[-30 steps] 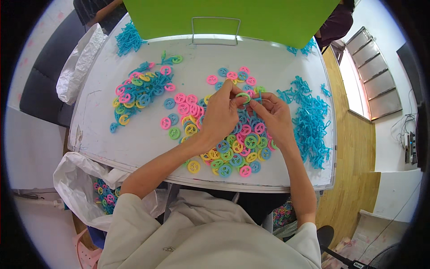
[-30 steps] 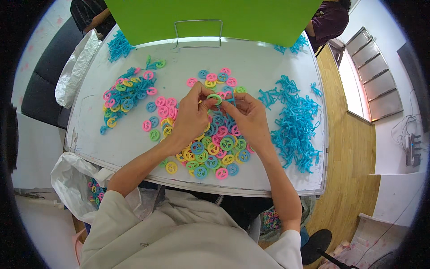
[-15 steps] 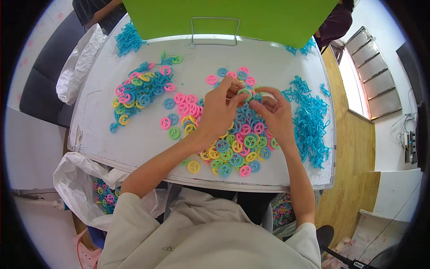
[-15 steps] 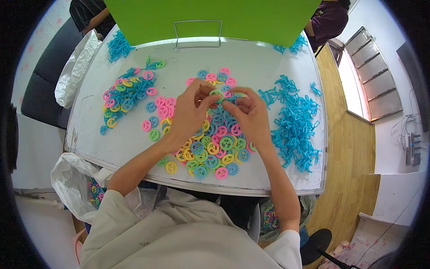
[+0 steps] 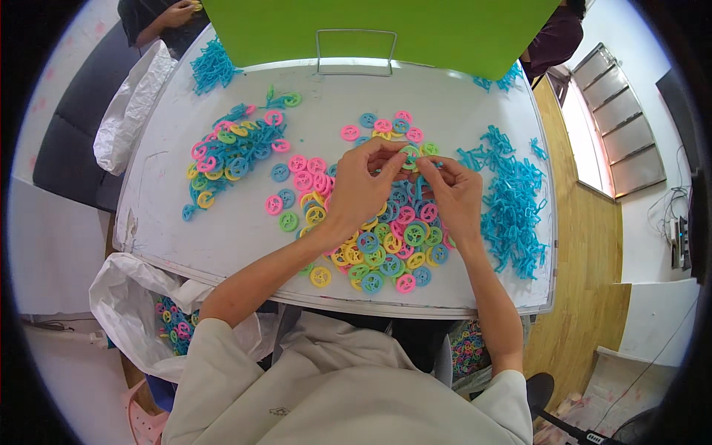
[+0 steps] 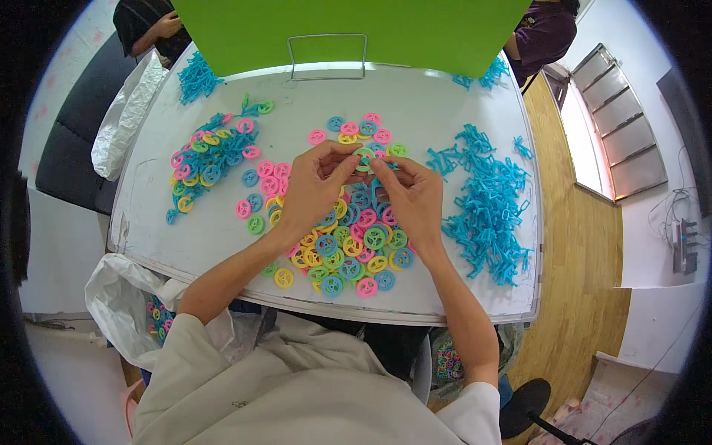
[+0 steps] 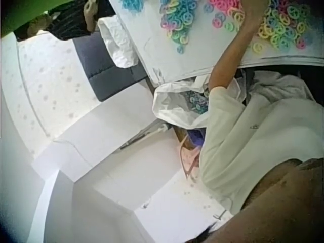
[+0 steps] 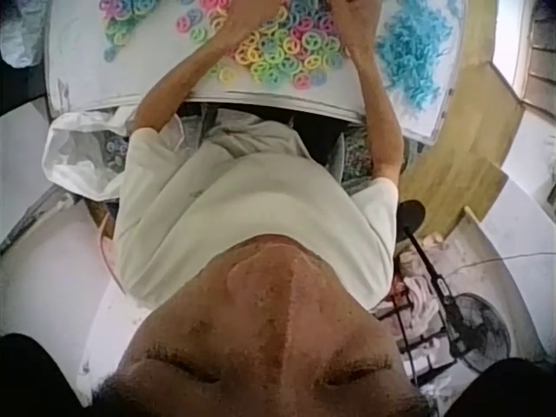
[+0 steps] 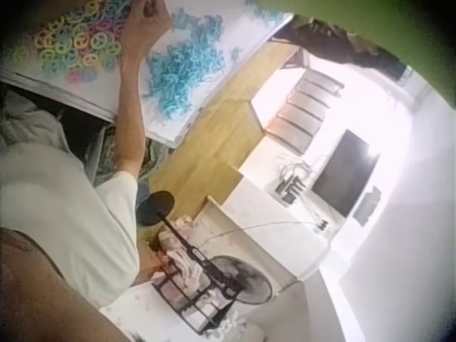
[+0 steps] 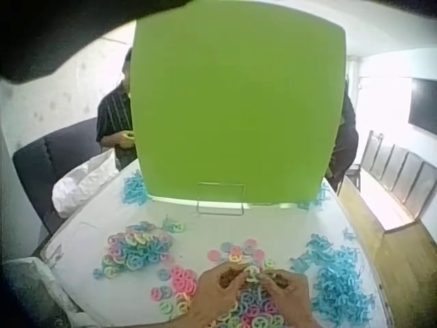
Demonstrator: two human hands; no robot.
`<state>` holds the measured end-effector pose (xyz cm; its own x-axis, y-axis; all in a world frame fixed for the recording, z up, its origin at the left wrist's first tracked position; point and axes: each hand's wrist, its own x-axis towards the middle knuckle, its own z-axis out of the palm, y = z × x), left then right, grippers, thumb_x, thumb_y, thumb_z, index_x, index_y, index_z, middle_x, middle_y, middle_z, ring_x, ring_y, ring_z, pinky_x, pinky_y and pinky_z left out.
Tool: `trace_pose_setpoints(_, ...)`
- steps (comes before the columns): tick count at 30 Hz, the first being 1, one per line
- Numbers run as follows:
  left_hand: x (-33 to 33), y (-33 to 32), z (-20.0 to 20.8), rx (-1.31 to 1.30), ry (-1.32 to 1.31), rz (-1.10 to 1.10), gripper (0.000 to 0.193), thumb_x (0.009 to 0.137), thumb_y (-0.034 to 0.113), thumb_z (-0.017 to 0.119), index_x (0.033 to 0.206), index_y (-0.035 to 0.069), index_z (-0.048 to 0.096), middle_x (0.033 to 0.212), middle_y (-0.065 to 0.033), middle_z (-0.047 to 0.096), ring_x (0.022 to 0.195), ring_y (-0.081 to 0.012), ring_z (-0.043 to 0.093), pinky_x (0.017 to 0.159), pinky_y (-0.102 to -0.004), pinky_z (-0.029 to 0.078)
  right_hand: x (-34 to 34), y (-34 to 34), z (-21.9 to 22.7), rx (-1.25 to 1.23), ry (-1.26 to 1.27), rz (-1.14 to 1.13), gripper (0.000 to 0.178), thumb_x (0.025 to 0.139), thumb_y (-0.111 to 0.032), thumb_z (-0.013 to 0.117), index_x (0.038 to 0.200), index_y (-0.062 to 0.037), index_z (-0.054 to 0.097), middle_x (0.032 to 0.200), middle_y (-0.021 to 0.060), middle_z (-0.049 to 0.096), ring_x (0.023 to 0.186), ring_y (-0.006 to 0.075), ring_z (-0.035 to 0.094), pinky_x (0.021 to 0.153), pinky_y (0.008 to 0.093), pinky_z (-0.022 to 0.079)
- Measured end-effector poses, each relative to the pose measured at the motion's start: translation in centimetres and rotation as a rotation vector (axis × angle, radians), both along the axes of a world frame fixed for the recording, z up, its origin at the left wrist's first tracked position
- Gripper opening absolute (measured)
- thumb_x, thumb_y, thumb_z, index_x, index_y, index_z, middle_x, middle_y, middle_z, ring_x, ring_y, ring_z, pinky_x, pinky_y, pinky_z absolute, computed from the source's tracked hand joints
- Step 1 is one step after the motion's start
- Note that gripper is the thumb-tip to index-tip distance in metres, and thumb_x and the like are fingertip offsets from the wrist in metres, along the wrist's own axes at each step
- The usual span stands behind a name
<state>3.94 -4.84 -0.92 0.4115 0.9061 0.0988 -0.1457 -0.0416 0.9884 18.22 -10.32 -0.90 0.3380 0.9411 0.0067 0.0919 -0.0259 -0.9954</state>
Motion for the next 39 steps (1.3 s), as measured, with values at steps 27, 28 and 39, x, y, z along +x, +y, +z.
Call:
trace_pose_setpoints(27,-1.5,2.6,1.6,-0.322,0.081,-0.234,0.024,0.092,0.015,0.057,0.11,-0.001,0.056,0.097,-0.0091,0.064,0.089,-0.0165,0.065,0.08,-0.0273,0.054,1.5,0.1,-0.6,0.317,-0.423,0.238,0.027,0.087,0.002,0.058,0.113,-0.0022,0.06,0.113,0.0067,0.056,0.091,0.0134,0.06,0.08,0.0265,0.051)
trace_pose_setpoints(28,-1.7,2.5,1.9,-0.285,0.156,-0.265,0.022,0.091,0.014,0.058,0.107,-0.001,0.059,0.094,-0.0081,0.065,0.087,-0.0159,0.065,0.078,-0.0275,0.053,1.6,0.3,-0.8,0.419,-0.547,0.223,0.026,0.087,0.004,0.057,0.113,-0.0004,0.06,0.116,0.0063,0.055,0.096,0.0129,0.058,0.083,0.0266,0.05)
trace_pose_setpoints(39,-4.9,3.7,1.5,0.527,0.997,-0.226,0.02,0.067,0.013,0.076,0.08,0.002,0.067,0.076,-0.0134,0.064,0.075,-0.0273,0.062,0.068,-0.039,0.047,1.4,0.6,-0.3,0.172,-0.122,0.019,0.021,0.085,-0.002,0.065,0.105,0.004,0.062,0.093,0.0064,0.066,0.084,0.0107,0.062,0.076,0.0226,0.05)
